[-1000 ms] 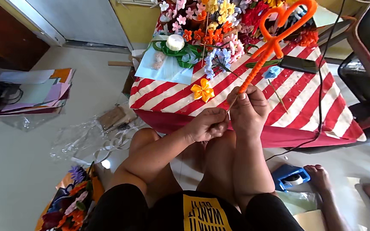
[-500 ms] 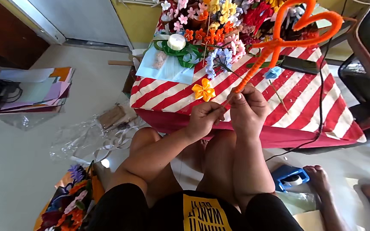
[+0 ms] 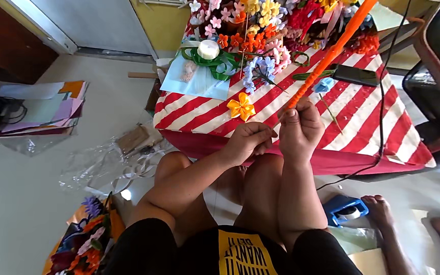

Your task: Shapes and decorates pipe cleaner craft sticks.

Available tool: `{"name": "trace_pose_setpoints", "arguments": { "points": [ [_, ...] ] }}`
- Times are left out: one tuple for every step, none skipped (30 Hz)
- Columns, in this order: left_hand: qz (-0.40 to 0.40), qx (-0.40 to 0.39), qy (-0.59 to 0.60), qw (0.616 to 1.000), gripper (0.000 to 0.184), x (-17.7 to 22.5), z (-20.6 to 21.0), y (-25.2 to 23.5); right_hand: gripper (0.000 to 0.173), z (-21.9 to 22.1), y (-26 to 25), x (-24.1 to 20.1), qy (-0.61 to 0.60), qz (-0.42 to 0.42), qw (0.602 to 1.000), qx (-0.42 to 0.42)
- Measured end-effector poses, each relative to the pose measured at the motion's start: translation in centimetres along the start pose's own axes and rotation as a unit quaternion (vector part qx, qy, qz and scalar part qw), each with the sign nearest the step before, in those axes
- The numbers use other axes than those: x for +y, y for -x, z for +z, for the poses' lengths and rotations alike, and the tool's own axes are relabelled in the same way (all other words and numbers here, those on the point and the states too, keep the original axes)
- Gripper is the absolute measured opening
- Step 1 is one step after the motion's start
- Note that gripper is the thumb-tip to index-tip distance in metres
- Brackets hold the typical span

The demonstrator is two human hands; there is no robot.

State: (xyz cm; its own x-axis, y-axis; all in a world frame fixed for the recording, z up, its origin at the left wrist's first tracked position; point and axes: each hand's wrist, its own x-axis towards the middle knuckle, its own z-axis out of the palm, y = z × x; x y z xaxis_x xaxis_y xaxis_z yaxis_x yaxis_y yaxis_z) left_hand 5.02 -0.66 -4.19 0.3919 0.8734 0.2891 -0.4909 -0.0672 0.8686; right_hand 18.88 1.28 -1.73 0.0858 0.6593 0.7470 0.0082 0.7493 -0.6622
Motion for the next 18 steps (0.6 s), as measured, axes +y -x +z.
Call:
{"name": "trace_pose_setpoints", "arguments": {
  "points": [
    [0.042,0.030,-0.091,0.995,0.018,-0.05,-0.08,-0.08,0.008,0.06,-0.03,0.09,0.012,0.002,1.000,0.007],
    [0.083,0.057,-0.165,0.981,0.013,-0.24,-0.24,-0.12,0.007,0.15,-0.03,0.13,0.026,0.001,1.000,0.013],
    [0.118,0.077,-0.207,0.968,0.011,-0.45,-0.42,-0.16,0.006,0.28,-0.03,0.11,0.040,-0.002,0.999,0.018],
    [0.143,0.095,-0.218,0.961,0.008,-0.65,-0.53,-0.18,0.006,0.46,0.00,0.05,0.050,-0.006,0.999,0.019],
    [0.159,0.109,-0.208,0.959,0.005,-0.81,-0.59,-0.15,0.006,0.63,0.05,-0.02,0.054,-0.010,0.998,0.017],
    [0.167,0.113,-0.189,0.961,0.006,-0.92,-0.65,-0.06,0.006,0.72,0.09,-0.05,0.048,-0.010,0.999,0.012],
    [0.169,0.109,-0.167,0.965,0.009,-0.98,-0.68,0.07,0.006,0.67,0.11,-0.08,0.030,-0.004,1.000,-0.001],
    [0.166,0.102,-0.147,0.970,0.011,-0.98,-0.68,0.20,0.006,0.52,0.10,-0.11,0.000,0.007,1.000,-0.017],
    [0.160,0.093,-0.126,0.975,0.013,-0.90,-0.65,0.28,0.007,0.36,0.04,-0.10,-0.032,0.020,0.999,-0.032],
    [0.153,0.083,-0.106,0.979,0.014,-0.79,-0.63,0.33,0.008,0.27,-0.03,-0.07,-0.061,0.030,0.997,-0.042],
    [0.147,0.074,-0.088,0.983,0.015,-0.71,-0.61,0.35,0.009,0.22,-0.07,-0.08,-0.081,0.037,0.995,-0.047],
    [0.141,0.063,-0.072,0.985,0.016,-0.65,-0.59,0.34,0.011,0.20,-0.10,-0.12,-0.090,0.040,0.994,-0.051],
    [0.131,0.052,-0.057,0.988,0.017,-0.59,-0.59,0.30,0.012,0.21,-0.10,-0.17,-0.095,0.041,0.993,-0.053],
    [0.117,0.039,-0.041,0.991,0.019,-0.54,-0.65,0.26,0.013,0.22,-0.07,-0.23,-0.097,0.045,0.993,-0.054],
    [0.103,0.028,-0.023,0.994,0.020,-0.53,-0.70,0.23,0.014,0.23,-0.03,-0.26,-0.096,0.052,0.993,-0.055],
    [0.087,0.017,-0.002,0.996,0.020,-0.52,-0.72,0.21,0.016,0.22,-0.02,-0.27,-0.091,0.058,0.993,-0.056],
    [0.071,0.007,0.021,0.997,0.022,-0.51,-0.70,0.21,0.017,0.19,-0.03,-0.27,-0.087,0.064,0.992,-0.059],
    [0.051,-0.004,0.048,0.998,0.024,-0.43,-0.64,0.23,0.018,0.14,-0.04,-0.26,-0.089,0.071,0.992,-0.062]
  ]
}}
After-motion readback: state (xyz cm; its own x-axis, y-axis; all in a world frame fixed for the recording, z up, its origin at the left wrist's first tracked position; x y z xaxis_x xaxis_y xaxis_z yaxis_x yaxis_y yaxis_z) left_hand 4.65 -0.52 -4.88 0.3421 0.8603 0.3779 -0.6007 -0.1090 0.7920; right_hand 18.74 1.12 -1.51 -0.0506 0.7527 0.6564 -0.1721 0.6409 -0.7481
